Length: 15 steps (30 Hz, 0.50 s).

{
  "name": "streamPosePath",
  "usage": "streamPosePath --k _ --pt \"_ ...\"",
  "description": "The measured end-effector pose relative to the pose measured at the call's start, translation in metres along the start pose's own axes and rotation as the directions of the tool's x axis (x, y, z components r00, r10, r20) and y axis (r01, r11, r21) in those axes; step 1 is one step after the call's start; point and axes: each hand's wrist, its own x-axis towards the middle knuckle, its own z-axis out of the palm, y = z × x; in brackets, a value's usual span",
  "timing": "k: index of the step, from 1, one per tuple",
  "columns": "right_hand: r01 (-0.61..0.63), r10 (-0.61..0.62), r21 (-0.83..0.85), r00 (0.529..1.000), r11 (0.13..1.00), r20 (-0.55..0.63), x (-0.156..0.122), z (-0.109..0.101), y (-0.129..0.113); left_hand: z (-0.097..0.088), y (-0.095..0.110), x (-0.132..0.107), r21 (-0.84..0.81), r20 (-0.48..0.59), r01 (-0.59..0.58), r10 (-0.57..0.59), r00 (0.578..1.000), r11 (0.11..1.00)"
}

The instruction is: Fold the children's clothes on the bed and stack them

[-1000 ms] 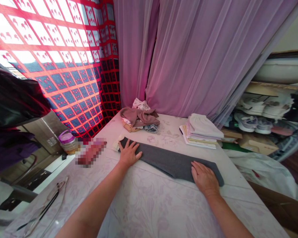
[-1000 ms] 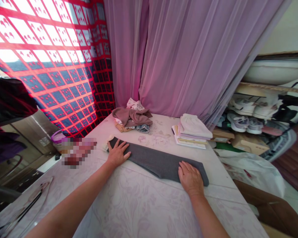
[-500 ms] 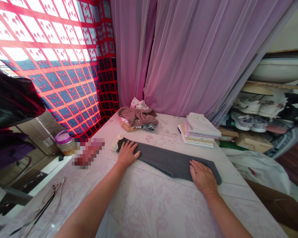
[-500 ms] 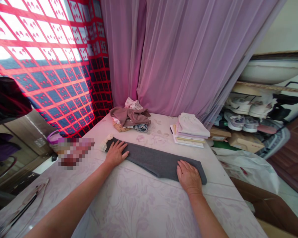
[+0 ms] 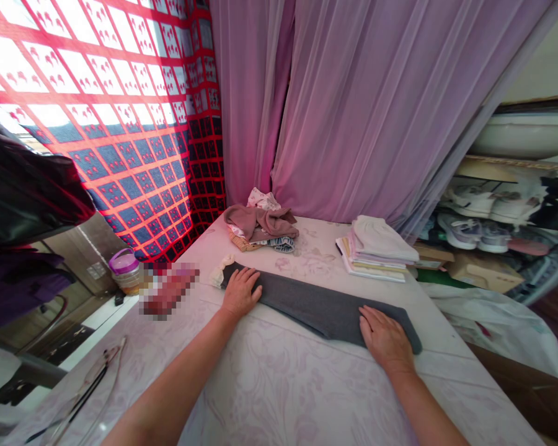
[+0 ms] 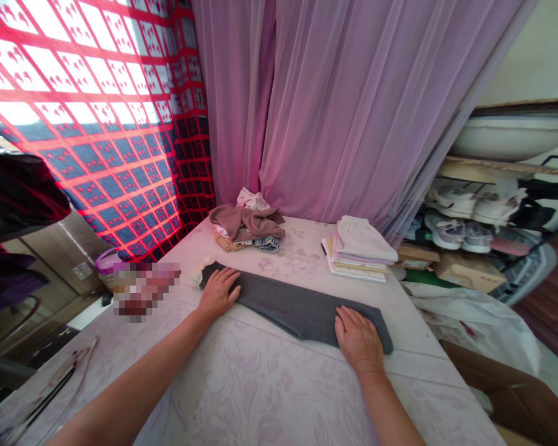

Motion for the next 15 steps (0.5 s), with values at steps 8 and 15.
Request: streamPosePath --k 8,15 --pt "-0.017 0.017 0.017 1.000 1.000 0.010 0.000 0.000 0.000 -0.038 -0.054 0.013 -0.118 -0.256 0.376 -0.394 0.883 0.919" --pt "-0.005 0.005 0.010 1.000 1.000 0.004 0.000 0.000 0.000 -0.020 -0.066 -0.003 -0.344 -0.178 0.309 -0.384 0.906 0.887"
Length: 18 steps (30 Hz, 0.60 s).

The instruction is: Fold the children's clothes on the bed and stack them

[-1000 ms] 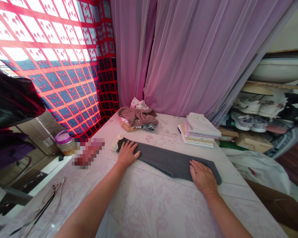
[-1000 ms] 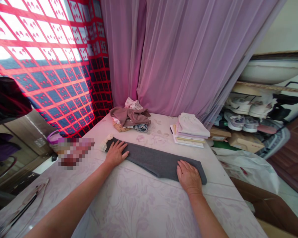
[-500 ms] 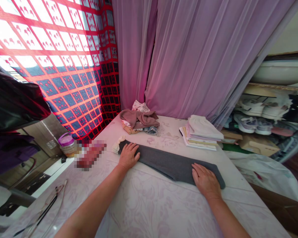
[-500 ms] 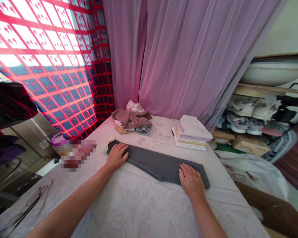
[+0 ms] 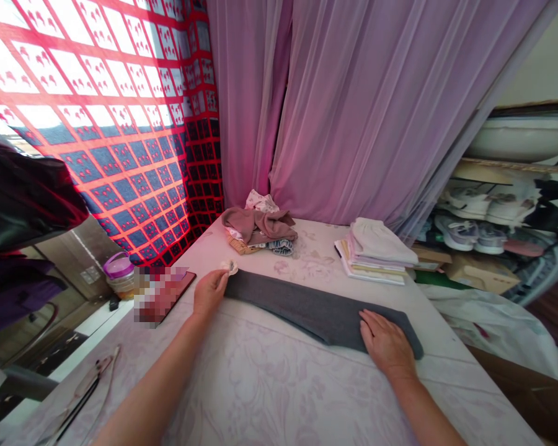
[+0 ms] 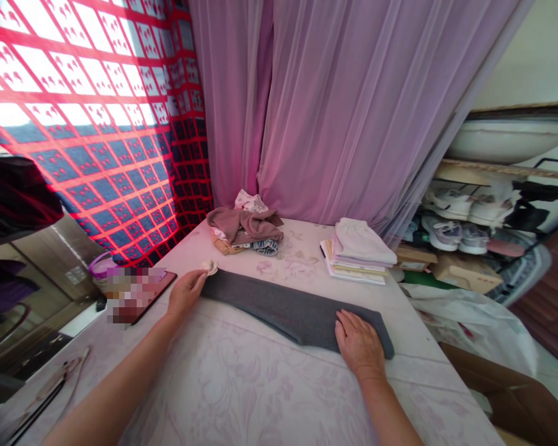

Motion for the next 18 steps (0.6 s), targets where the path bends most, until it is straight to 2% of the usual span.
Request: streamPosePath --k 4,7,9,11,13,16,18 --pt "-0.006 0.006 0.006 1.000 1.000 0.028 -0.002 0.001 0.005 0.012 -0.002 -0.012 -0.101 -0.087 -0.116 0.107 0.990 0.988" --pt "-0.013 0.012 0.040 0.999 0.999 0.035 0.008 -0.003 0.005 0.016 -0.006 -0.015 -0.113 -0.099 -0.105 0.094 0.991 0.988" --pt "-0.028 0.028 0.078 1.000 0.997 0.003 0.026 -0.010 -0.007 0.016 -0.007 -0.015 -0.126 -0.112 -0.059 0.045 0.993 0.990" --pt "-0.040 0.045 0.129 0.998 0.991 -0.032 0.054 -0.018 -0.033 0.017 -0.009 -0.015 -0.148 -0.134 -0.002 -0.019 0.991 0.989" --pt "-0.007 0.012 0.214 1.000 0.977 -0.024 0.085 -0.023 -0.071 0.018 -0.010 -0.015 -0.167 -0.140 0.038 -0.062 0.988 0.985" --pt "0.052 -0.098 0.382 0.990 0.923 0.101 0.131 -0.020 -0.141 0.018 -0.011 -0.015 -0.187 -0.128 0.073 -0.098 0.987 0.980" --pt "0.011 -0.128 0.481 0.969 0.877 0.213 0.155 -0.011 -0.186 0.018 -0.012 -0.015 -0.203 -0.120 0.084 -0.110 0.987 0.975"
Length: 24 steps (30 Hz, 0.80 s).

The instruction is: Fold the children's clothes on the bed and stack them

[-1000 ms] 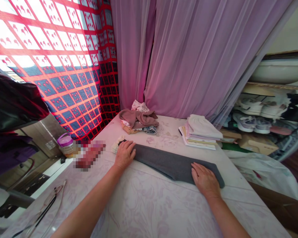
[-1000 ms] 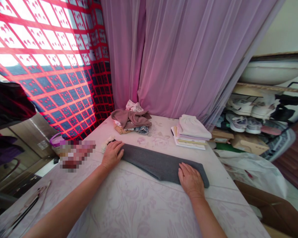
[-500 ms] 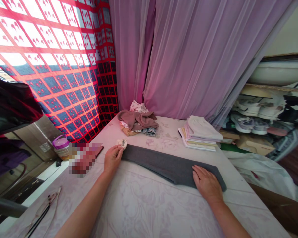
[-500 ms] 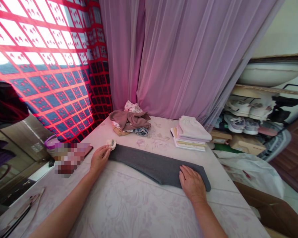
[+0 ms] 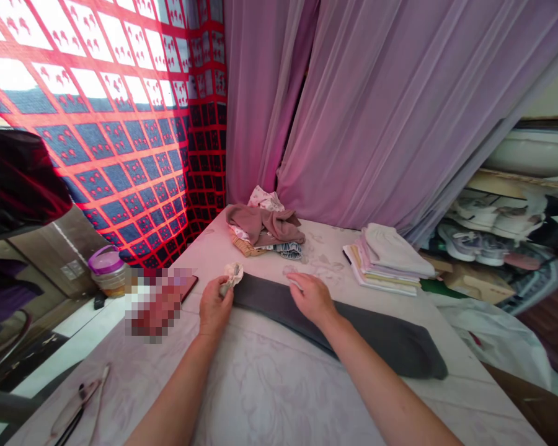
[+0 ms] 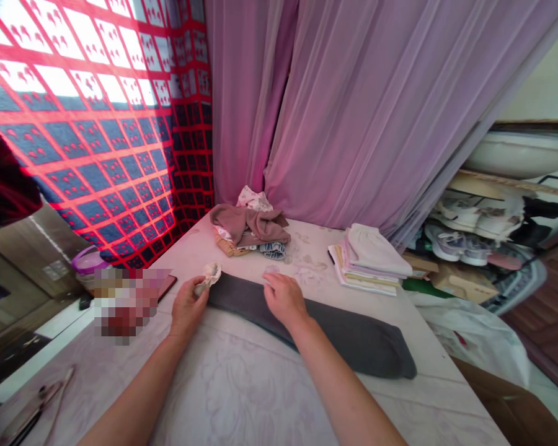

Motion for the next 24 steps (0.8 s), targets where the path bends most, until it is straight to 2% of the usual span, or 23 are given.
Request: streamPosePath --k 2,4,7,9,14,18,21,24 --pt "-0.086 0.075 0.128 0.994 0.988 0.084 0.027 0.024 -0.026 -0.001 0.000 0.000 -0.011 0.005 -0.002 0.002 1.000 1.000" --pt "-0.197 0.158 0.271 0.974 0.942 0.162 0.049 0.046 -0.043 -0.001 0.001 0.000 -0.015 0.013 -0.005 0.006 1.000 1.000" --pt "-0.334 0.240 0.415 0.935 0.846 0.262 0.074 0.074 -0.053 -0.001 0.001 0.000 -0.010 0.025 0.014 -0.014 1.000 1.000" --pt "-0.375 0.243 0.461 0.915 0.804 0.322 0.085 0.086 -0.054 -0.001 0.001 -0.001 -0.010 0.030 0.032 -0.032 0.999 0.999" --pt "-0.450 0.183 0.552 0.863 0.703 0.470 0.095 0.093 -0.053 0.001 0.001 -0.002 -0.050 0.015 0.026 -0.025 1.000 0.998" --pt "-0.474 0.150 0.594 0.847 0.650 0.510 0.100 0.094 -0.053 0.001 0.003 -0.004 -0.060 -0.008 0.001 -0.002 1.000 0.998" --pt "-0.509 0.181 0.589 0.831 0.628 0.525 0.105 0.095 -0.054 0.001 0.004 -0.005 -0.045 -0.012 -0.005 0.005 1.000 0.999" --pt "-0.570 0.232 0.562 0.796 0.600 0.559 0.107 0.093 -0.058 0.001 0.004 -0.005 -0.044 -0.009 -0.021 0.020 1.000 0.999"
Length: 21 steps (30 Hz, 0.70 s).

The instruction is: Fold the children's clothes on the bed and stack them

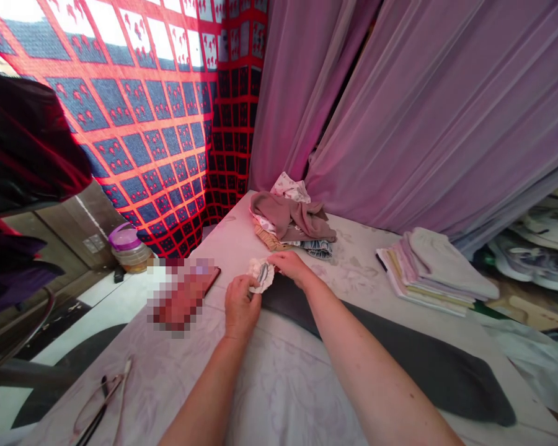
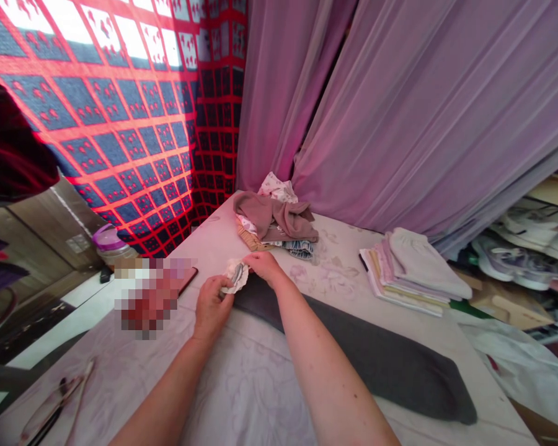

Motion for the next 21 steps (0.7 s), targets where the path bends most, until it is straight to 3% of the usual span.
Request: streamPosePath --k 5,9,15,21 --pt "-0.094 0.095 0.029 0.996 0.995 -0.004 -0.006 -0.001 -0.004 0.000 0.000 0.000 0.013 0.011 -0.005 0.005 1.000 1.000" --pt "-0.099 0.099 -0.008 0.995 0.995 -0.027 -0.002 -0.004 0.003 0.000 -0.001 0.000 0.010 0.009 0.014 -0.015 1.000 1.000" --pt "0.055 -0.080 -0.137 0.981 0.989 -0.179 0.006 -0.010 0.014 0.001 0.000 0.000 -0.003 -0.006 0.058 -0.058 0.998 0.998" --pt "0.215 -0.245 -0.273 0.966 0.938 -0.082 0.000 -0.003 0.015 0.000 0.001 0.002 -0.046 -0.024 0.125 -0.127 0.992 0.991"
